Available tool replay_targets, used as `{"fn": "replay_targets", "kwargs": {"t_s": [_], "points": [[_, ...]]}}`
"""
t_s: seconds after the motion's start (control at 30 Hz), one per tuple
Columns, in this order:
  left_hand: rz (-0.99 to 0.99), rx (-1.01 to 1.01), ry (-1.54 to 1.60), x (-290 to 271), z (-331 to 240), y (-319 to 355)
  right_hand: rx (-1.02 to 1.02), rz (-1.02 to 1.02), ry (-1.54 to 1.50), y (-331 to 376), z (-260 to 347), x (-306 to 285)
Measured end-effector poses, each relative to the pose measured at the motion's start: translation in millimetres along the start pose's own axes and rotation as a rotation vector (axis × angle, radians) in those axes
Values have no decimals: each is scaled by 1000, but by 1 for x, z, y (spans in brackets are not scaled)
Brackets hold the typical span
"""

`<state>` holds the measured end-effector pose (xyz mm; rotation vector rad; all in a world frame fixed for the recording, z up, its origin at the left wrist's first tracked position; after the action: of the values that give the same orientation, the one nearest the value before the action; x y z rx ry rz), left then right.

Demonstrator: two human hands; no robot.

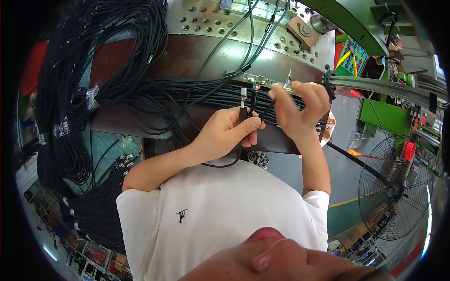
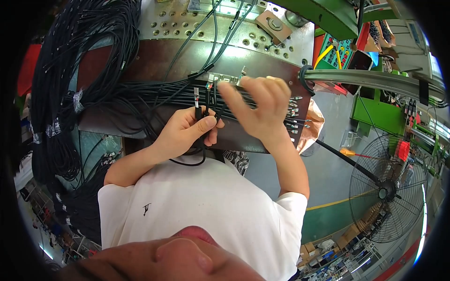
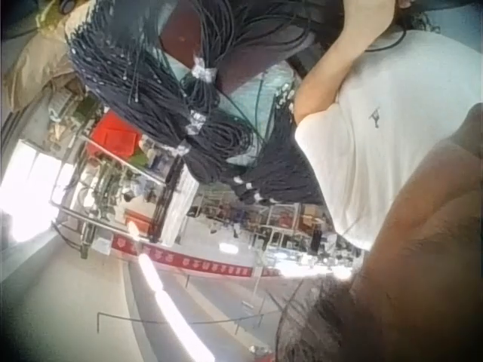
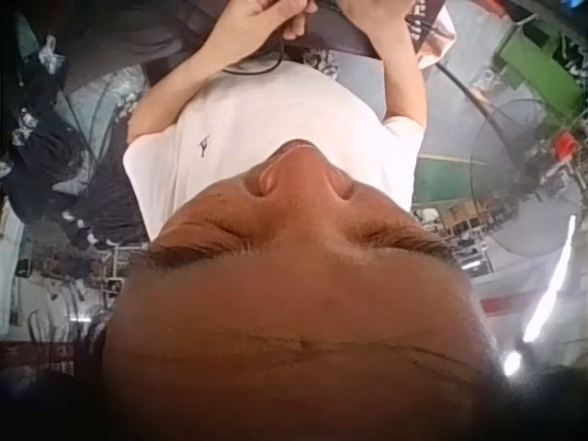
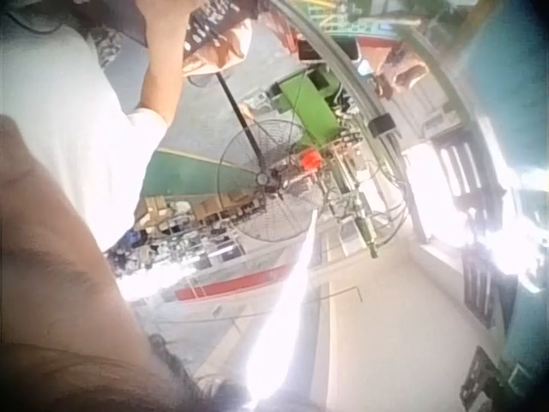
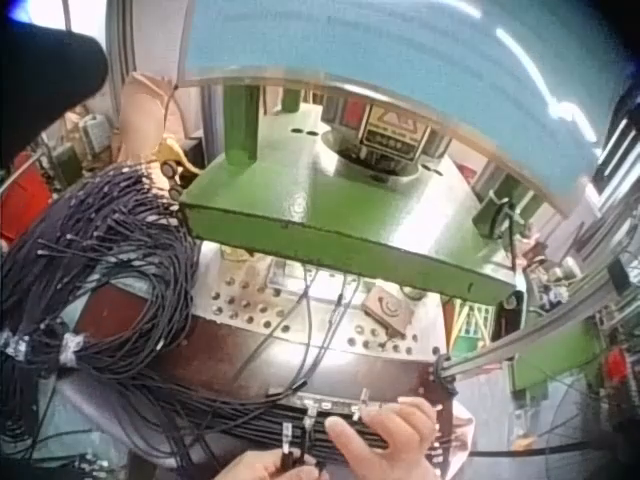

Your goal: Assemble cable connectors into the socket board at a factory workbench.

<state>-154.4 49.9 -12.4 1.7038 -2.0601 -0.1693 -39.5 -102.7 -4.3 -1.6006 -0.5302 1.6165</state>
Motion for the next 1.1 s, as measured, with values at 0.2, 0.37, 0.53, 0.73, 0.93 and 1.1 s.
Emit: {"fn": "replay_targets", "kwargs": {"t_s": [0.2,0.37,0.53,0.73,0.93,1.1], "points": [[6,12,172,4,-8,2,438,-149,-309,-4,-5,-2],[-132,155,-166,10,1,-6,658,70,-579,-14,5,-8],[-60,42,-117,7,-9,-5,350,160,-437,-14,-5,-4],[-125,6,-198,-3,-12,7,95,160,-198,-6,-13,9],[36,538,653,-68,-78,101,108,122,2,8,-19,-9],[-113,85,242,-71,-67,40,75,24,25,2,-20,-4]]}}
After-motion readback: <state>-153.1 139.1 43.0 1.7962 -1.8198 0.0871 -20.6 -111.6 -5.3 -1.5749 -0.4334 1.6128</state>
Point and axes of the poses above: each hand's wrist, its own y-axis away from the middle knuckle, its own x-axis out of the palm, z = x × y, the point moved 1 cm from there along -y, towards the middle knuckle, and after that the axes turned 13 degrees about -y, right-handed, at the moved point
